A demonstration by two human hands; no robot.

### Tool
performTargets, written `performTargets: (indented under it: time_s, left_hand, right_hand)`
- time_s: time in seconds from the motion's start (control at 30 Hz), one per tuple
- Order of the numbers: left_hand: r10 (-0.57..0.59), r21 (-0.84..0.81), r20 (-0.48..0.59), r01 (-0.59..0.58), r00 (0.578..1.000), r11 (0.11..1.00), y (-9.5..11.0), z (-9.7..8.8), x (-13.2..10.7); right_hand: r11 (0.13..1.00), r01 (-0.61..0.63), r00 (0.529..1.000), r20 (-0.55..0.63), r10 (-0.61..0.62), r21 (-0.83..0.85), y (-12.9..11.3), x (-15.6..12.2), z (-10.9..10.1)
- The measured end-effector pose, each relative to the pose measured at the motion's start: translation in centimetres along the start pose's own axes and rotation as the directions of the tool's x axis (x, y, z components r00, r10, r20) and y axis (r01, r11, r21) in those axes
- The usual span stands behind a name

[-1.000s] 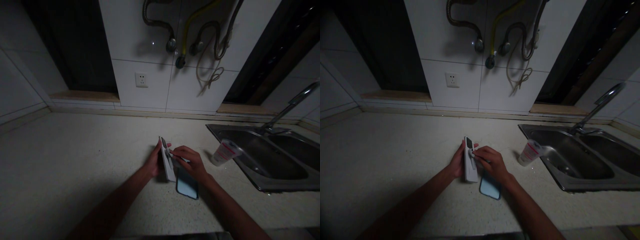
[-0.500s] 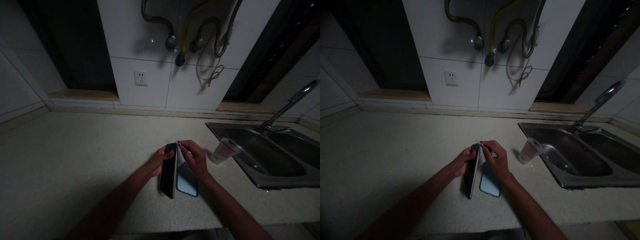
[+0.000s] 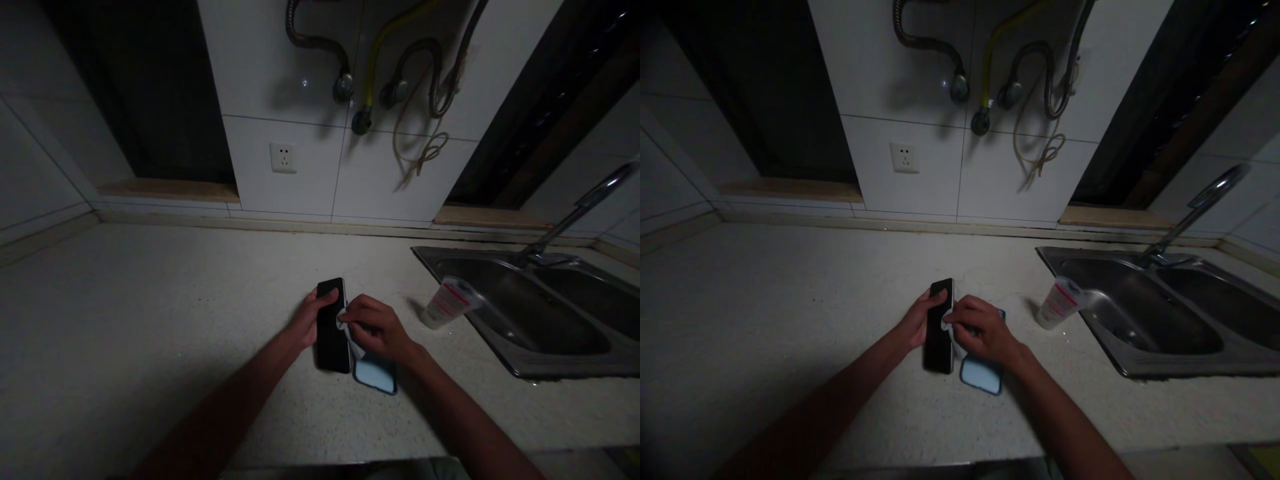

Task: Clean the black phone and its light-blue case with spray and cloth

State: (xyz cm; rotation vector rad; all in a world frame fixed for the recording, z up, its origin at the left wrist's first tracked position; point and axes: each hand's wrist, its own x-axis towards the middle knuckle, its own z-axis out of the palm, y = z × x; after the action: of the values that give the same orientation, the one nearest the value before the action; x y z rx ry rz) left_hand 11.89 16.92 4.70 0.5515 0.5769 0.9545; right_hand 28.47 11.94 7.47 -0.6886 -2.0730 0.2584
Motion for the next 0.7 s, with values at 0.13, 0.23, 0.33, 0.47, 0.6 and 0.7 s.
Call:
performTargets:
  time_s: [0.13,0.23,0.33,0.47,0.6,0.7]
  left_hand:
    - [-0.053,-0.002,-0.016,0.053,0.998,0.999,0.2,0.1,-0.1]
    - [-0.197,-0.045,0.011,0.197,0.980,0.979,0.4,-0.1,0.0]
    - [-0.314,-0.111,0.036,0.316,0.949,0.942,0.4,-0.5,0.2]
    - [-0.337,-0.152,0.087,0.347,0.937,0.926,0.6,-0.5,0.2]
    - [-0.343,-0.162,0.216,0.380,0.914,0.911,0.8,0.0,-0.2]
    - [-0.336,-0.150,0.274,0.385,0.901,0.911,0.9,0.0,-0.3]
  right_hand:
    - [0.998,0.029,0.986,0.163,-0.019,-0.061,0.1,0.1,-1.0]
    - [0.990,0.009,0.987,0.163,0.014,-0.140,0.8,-0.1,-1.2]
    - [0.963,-0.048,0.994,0.084,0.073,-0.266,1.7,-0.4,-0.9]
    - [0.908,-0.152,0.985,0.011,0.170,-0.389,2.6,-0.9,-0.4]
    - [0.846,-0.270,0.962,-0.103,0.252,-0.460,3.0,-1.1,-0.5]
    - [0.834,-0.359,0.929,-0.248,0.275,-0.418,3.1,-1.0,-1.0]
